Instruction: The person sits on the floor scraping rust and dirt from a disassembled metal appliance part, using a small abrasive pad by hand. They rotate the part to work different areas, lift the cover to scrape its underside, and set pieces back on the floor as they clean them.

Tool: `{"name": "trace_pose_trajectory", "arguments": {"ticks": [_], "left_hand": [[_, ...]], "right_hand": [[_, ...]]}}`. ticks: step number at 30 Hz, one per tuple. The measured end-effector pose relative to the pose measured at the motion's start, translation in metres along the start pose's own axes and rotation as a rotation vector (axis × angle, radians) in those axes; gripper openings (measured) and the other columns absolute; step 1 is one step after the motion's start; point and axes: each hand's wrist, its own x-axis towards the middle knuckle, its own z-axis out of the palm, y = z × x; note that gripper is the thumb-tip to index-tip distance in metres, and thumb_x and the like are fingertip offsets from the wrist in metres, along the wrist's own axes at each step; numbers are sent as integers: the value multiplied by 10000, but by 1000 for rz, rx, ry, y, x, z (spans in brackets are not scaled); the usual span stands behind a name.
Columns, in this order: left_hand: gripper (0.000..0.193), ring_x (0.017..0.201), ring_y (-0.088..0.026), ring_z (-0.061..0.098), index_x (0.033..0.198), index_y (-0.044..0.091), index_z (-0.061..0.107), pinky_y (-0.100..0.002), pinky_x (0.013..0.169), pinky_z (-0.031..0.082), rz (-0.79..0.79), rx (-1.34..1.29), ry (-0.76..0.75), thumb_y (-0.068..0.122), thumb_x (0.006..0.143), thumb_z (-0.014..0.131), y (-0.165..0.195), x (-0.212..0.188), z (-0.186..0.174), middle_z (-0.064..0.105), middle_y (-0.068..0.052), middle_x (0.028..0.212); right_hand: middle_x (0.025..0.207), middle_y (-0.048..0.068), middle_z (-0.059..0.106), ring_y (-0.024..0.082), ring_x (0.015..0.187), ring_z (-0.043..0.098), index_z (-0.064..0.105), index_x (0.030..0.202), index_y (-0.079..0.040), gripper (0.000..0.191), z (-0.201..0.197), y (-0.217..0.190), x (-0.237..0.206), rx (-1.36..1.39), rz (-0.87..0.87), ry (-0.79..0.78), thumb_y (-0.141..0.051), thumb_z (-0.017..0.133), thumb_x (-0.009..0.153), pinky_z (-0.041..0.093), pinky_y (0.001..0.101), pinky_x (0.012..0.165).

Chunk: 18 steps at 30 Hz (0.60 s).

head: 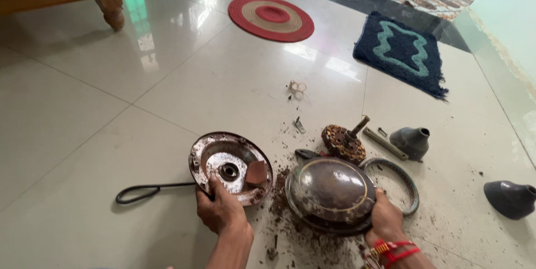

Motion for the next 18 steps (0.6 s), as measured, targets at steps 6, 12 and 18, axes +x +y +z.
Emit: {"name": "trace_pose_trajectory", "arguments": {"ticks": [6, 12, 18], "left_hand": [[295, 952, -249, 690, 1089, 103, 672, -463, 824, 541, -49, -11, -5, 360, 1013, 548, 0, 2, -1, 705, -75, 1035], [268, 824, -204, 666, 1042, 75, 627, -455, 693, 535, -46, -89, 65, 329, 1011, 545, -2, 7, 2, 680, -85, 963], [320, 710, -180, 598, 1027, 60, 609, -412, 624, 504, -31, -150, 92, 369, 1046, 527, -1, 14, 5, 658, -96, 920]], "right_hand": [[1045, 193, 711, 266, 933, 691, 637, 1132, 36, 476, 5, -28, -24, -79, -145, -154, -346, 355, 1109, 545, 426, 905], [930, 192, 726, 234, 729, 674, 675, 1145, -3, 346, 13, -55, -79, -381, -662, -272, -277, 477, 1073, 578, 354, 636], [852, 127, 764, 210, 600, 753, 699, 1042, -56, 228, 20, -9, -85, -963, -1135, -462, -253, 620, 960, 614, 338, 520]]}}
